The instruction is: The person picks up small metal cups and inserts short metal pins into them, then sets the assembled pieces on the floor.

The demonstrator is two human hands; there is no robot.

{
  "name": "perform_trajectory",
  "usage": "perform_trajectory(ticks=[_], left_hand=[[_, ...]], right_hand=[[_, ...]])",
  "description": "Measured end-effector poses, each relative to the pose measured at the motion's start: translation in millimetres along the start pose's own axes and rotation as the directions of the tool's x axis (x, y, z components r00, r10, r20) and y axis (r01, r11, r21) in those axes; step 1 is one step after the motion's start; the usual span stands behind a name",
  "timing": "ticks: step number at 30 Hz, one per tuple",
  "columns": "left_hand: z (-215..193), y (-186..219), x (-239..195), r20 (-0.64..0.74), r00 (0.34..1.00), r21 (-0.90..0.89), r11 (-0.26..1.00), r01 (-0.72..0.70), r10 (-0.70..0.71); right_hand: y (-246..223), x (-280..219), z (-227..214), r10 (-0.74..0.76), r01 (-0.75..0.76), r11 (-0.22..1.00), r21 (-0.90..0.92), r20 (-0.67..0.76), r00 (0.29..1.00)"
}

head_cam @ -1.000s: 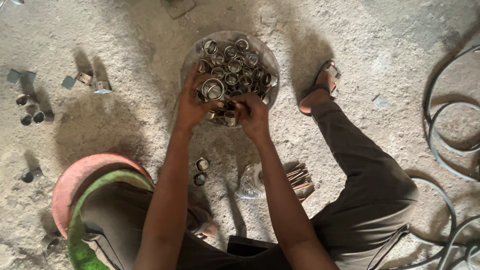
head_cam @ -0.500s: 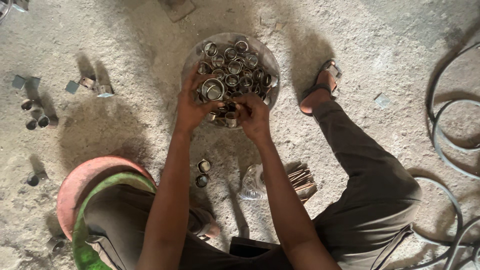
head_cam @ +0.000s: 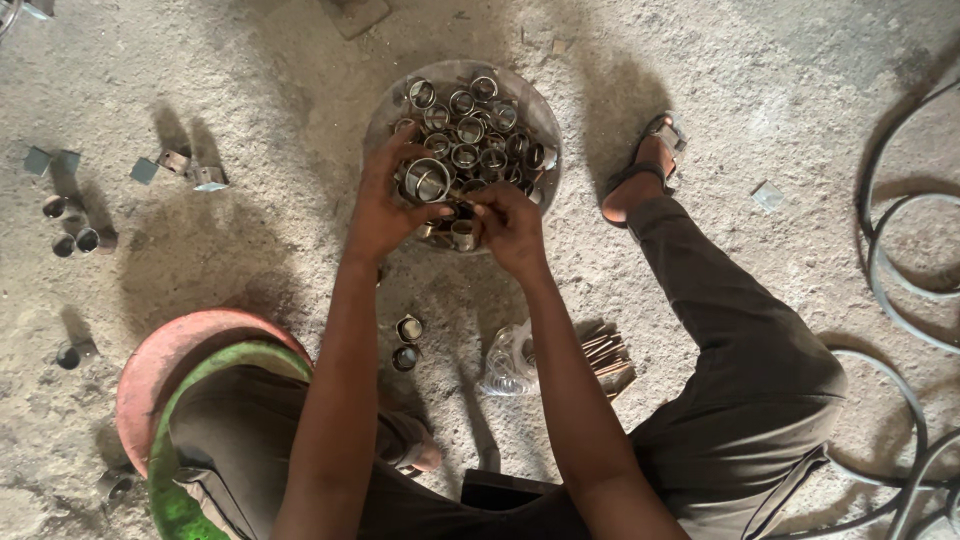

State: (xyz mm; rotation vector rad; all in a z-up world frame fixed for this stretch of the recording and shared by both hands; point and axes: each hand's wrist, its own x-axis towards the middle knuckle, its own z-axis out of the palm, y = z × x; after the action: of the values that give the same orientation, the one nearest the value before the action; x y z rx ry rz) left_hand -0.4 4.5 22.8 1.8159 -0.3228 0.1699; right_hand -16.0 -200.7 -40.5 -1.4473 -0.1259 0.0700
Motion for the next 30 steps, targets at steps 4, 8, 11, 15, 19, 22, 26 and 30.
perform_trajectory(ticks=[4, 8, 11, 15, 19, 22, 26, 30], left_hand=[[-9, 20, 5, 0.087, 0.995, 0.246, 0.967, -0.065, 0.045], [-9, 39, 6, 0.046, 0.983, 0.331, 0.926, -0.184, 0.179], [-8, 45, 6, -0.188, 0.960, 0.149, 0.973, -0.179, 0.205], [-2, 41, 7, -0.443, 0.892, 0.073, 0.996, -0.059, 0.085], [-1, 39, 4, -0.445, 0.891, 0.041, 0.996, -0.082, 0.092], [2, 29, 1, -0.417, 0.909, 0.098, 0.993, 0.063, -0.017], [-3, -2, -3, -0.472, 0.873, -0.072, 0.993, 0.097, -0.120], [-12, -30, -6, -0.542, 0.824, -0.092, 0.986, 0.139, -0.167]], right_hand=[[12, -1, 3, 0.033, -0.036, 0.997, 0.071, 0.036, 0.999], [17, 0, 7, 0.121, -0.125, 0.985, 0.119, 0.039, 0.992], [20, -3, 10, 0.086, -0.092, 0.964, 0.250, 0.034, 0.996], [29, -5, 18, 0.106, -0.123, 0.759, 0.639, 0.065, 0.992], [41, -4, 22, 0.042, -0.072, 0.733, 0.676, 0.061, 0.997], [50, -1, 17, 0.165, -0.113, 0.881, 0.460, -0.074, 0.984], [68, 7, -12, 0.216, -0.107, 0.947, 0.303, -0.355, 0.910], [80, 23, -74, 0.194, -0.077, 0.965, 0.251, -0.487, 0.851]])
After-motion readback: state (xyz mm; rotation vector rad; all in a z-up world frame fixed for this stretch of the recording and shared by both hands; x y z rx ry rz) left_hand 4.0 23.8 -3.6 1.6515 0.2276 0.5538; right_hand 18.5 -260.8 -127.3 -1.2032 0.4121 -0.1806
